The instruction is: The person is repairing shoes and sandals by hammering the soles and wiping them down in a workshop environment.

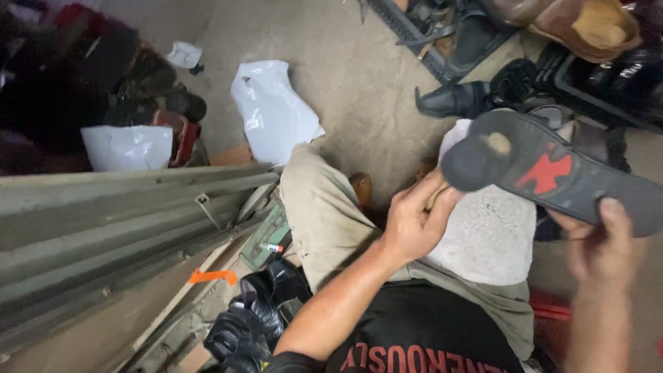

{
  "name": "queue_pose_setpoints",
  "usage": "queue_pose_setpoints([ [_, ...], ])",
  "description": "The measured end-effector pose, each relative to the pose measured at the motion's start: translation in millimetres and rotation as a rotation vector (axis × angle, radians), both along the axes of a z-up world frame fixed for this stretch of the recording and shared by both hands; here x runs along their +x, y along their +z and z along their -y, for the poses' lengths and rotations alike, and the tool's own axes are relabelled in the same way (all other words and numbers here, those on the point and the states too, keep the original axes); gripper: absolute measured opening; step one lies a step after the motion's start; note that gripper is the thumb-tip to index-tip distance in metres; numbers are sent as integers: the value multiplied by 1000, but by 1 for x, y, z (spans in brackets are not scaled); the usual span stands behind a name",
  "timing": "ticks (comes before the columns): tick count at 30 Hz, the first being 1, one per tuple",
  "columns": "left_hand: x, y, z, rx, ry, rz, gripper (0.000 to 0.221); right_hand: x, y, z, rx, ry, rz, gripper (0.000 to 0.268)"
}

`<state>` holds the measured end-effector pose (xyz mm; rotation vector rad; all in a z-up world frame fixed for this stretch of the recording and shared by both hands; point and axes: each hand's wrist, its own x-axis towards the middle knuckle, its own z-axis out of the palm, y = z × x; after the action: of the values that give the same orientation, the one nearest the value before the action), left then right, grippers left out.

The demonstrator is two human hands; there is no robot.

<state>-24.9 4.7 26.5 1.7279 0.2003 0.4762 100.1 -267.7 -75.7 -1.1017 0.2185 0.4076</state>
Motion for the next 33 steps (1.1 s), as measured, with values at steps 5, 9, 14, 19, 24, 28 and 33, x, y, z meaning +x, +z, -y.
queue_pose_setpoints([
  [5, 0, -29, 1, 238, -63, -271, 47, -27, 15, -67, 28, -160, 43, 50],
  [9, -8, -30, 6, 89, -70, 28, 27, -31, 29, -74, 112, -331, 77, 75],
  [14, -1, -37, -15, 148, -97, -249, 41, -33, 4, -12, -13, 60, 65, 48],
  [19, 6, -11, -16, 280, -116, -369, 55, -37, 19, -2, -489, 137, 71, 36],
  [24, 7, -37, 2, 178, -57, -87, 41, -41, 26, -29, -411, 338, 94, 24],
  [28, 7, -21, -10, 71, -70, -357, 52, -47, 11, -43, -726, 271, 283, 22],
  [33, 1, -42, 0, 63, -32, -354, 49, -52, 23, -57, -961, 213, 428, 29],
])
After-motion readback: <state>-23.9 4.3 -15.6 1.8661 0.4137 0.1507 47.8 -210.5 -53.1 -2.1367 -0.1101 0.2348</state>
